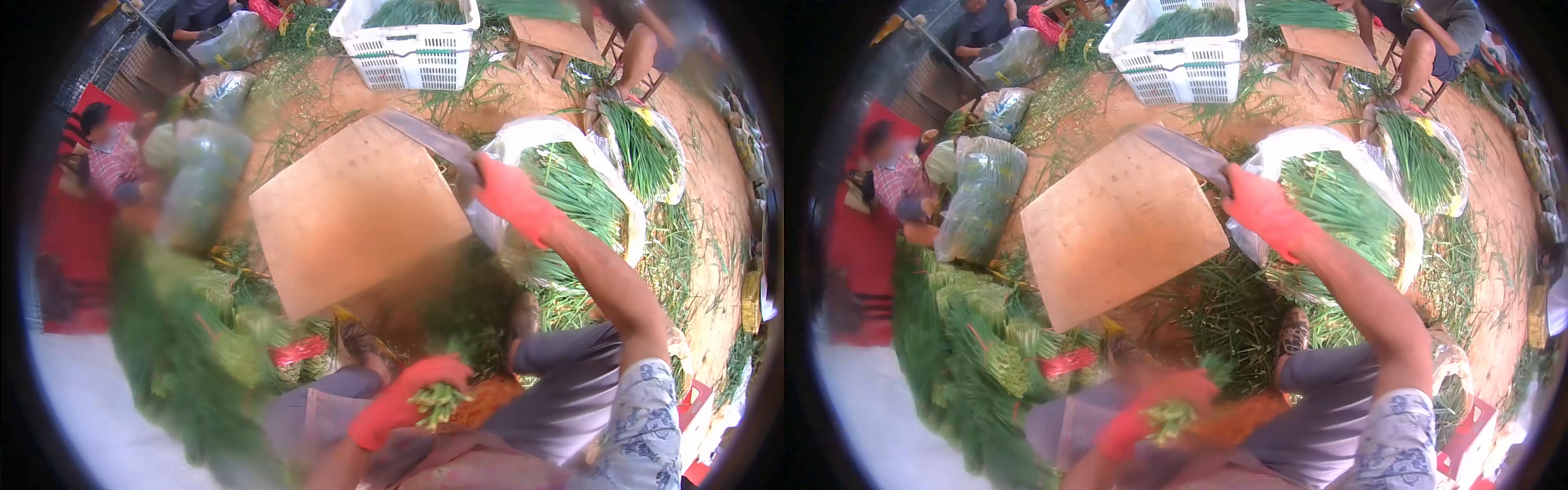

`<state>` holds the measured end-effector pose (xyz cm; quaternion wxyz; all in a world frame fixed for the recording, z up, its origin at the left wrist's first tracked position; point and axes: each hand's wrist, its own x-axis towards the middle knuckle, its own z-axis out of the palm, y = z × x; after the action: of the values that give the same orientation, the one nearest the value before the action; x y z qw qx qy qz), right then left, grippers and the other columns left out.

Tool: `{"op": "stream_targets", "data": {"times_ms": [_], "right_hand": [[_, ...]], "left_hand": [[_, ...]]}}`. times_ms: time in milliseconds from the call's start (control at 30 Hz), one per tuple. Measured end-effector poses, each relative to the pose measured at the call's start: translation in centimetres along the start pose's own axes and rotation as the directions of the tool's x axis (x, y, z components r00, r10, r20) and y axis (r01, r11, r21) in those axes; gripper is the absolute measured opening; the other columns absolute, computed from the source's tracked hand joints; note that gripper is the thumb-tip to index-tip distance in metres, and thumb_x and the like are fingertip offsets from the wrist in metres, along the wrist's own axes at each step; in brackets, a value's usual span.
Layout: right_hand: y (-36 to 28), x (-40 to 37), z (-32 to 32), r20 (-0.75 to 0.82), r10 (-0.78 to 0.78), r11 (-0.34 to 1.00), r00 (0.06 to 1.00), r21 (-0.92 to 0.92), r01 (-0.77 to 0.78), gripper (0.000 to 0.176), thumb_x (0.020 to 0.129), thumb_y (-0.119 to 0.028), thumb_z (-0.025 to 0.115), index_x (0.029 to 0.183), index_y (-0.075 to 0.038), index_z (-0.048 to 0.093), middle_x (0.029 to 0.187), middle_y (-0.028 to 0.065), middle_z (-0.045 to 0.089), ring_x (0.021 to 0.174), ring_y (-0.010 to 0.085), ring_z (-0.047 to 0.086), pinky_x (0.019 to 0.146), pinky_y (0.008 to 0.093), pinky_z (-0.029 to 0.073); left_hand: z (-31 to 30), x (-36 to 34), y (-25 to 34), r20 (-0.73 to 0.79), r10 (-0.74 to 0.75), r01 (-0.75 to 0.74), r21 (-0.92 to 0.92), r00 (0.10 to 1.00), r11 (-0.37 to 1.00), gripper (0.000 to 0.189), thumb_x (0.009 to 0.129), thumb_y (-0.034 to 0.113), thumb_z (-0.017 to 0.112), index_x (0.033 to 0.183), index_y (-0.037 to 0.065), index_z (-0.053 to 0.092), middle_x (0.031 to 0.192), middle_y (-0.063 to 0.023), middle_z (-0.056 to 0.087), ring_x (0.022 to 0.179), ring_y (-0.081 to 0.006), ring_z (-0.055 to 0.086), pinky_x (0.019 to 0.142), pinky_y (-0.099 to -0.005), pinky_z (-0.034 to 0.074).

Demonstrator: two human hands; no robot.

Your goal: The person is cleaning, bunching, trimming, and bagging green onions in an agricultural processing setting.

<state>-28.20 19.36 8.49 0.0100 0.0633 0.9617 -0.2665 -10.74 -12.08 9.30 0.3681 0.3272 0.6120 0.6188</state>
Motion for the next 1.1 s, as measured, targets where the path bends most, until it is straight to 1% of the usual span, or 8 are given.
{"op": "stream_targets", "data": {"times_ms": [133,433,533,667,733,867,933,1100], "right_hand": [[0.1,8.6,4.3,-0.035,-0.198,0.971,0.980,-0.148,0.190,0.033,0.089,-0.021,0.061,0.118,-0.006,0.056,0.099,0.0204,0.069,0.091,0.0421,0.067,0.079,0.0509,0.053],[0.1,8.0,11.2,-0.123,-0.804,0.545,0.582,-0.542,0.639,0.030,0.086,-0.012,0.058,0.115,-0.009,0.065,0.113,0.0129,0.065,0.106,0.0312,0.064,0.092,0.0447,0.052],[-1.8,3.4,9.0,0.311,-0.411,0.714,0.857,-0.474,0.515,0.021,0.086,-0.012,0.059,0.104,-0.008,0.068,0.111,0.0128,0.066,0.102,0.0316,0.066,0.079,0.0417,0.058],[-2.8,-5.1,6.7,0.616,-0.331,0.729,0.715,-0.314,0.608,0.018,0.086,-0.019,0.065,0.096,-0.004,0.068,0.095,0.0132,0.072,0.083,0.0355,0.071,0.069,0.0414,0.059],[-4.0,-8.6,4.2,0.410,-0.383,0.905,0.828,-0.014,0.425,0.031,0.091,-0.032,0.064,0.100,-0.001,0.068,0.093,0.0153,0.072,0.079,0.0345,0.072,0.070,0.0403,0.059],[-8.5,-12.8,-4.0,0.709,-0.156,0.660,0.688,0.593,-0.461,0.067,0.098,-0.060,0.052,0.107,0.005,0.067,0.097,0.0202,0.073,0.081,0.0316,0.072,0.073,0.0390,0.060],[-9.1,-15.1,-5.3,0.786,-0.271,0.580,0.556,0.594,-0.558,0.088,0.097,-0.072,0.043,0.122,0.011,0.059,0.103,0.0234,0.071,0.092,0.0313,0.071,0.082,0.0401,0.059],[-8.9,-20.7,0.9,0.652,-0.454,0.241,0.607,0.746,-0.621,0.090,0.097,-0.072,0.041,0.138,0.008,0.048,0.122,0.0204,0.066,0.111,0.0289,0.066,0.095,0.0374,0.054]], "left_hand": [[-2.4,-1.0,1.3,-0.287,-0.282,0.185,-0.321,0.915,0.929,0.025,0.077,0.003,0.075,0.100,0.008,0.070,0.110,-0.0097,0.071,0.112,-0.0250,0.065,0.116,-0.0465,0.038],[-6.4,0.4,0.1,-0.531,-0.138,-0.114,-0.414,0.836,0.903,0.041,0.079,0.008,0.067,0.119,0.001,0.057,0.090,-0.0091,0.060,0.093,-0.0273,0.063,0.104,-0.0530,0.048],[-8.0,-1.5,-1.0,-0.559,-0.303,-0.189,-0.656,0.772,0.730,0.050,0.075,0.001,0.062,0.125,0.003,0.057,0.091,-0.0085,0.059,0.094,-0.0275,0.062,0.105,-0.0521,0.048],[-8.5,-1.5,-0.1,-0.544,-0.302,-0.245,-0.716,0.783,0.654,0.056,0.073,-0.003,0.058,0.128,0.006,0.056,0.093,-0.0082,0.059,0.097,-0.0279,0.061,0.108,-0.0503,0.046],[-7.8,-1.4,0.3,-0.522,-0.287,-0.217,-0.705,0.803,0.676,0.055,0.073,-0.004,0.057,0.127,0.005,0.057,0.095,-0.0085,0.060,0.099,-0.0277,0.061,0.108,-0.0492,0.045],[-5.7,-1.1,1.9,-0.581,-0.108,-0.045,-0.242,0.807,0.969,0.039,0.078,-0.001,0.063,0.116,0.005,0.062,0.095,-0.0074,0.064,0.093,-0.0261,0.064,0.104,-0.0475,0.048],[-4.3,-1.1,3.2,-0.539,0.015,0.048,0.103,0.842,0.994,0.033,0.077,0.004,0.068,0.110,0.006,0.063,0.094,-0.0063,0.065,0.090,-0.0260,0.065,0.101,-0.0467,0.049],[-0.3,-0.1,8.6,0.124,0.404,-0.299,0.863,0.906,0.407,0.034,0.066,0.014,0.074,0.098,0.010,0.062,0.094,-0.0048,0.064,0.094,-0.0252,0.064,0.099,-0.0448,0.050]]}}
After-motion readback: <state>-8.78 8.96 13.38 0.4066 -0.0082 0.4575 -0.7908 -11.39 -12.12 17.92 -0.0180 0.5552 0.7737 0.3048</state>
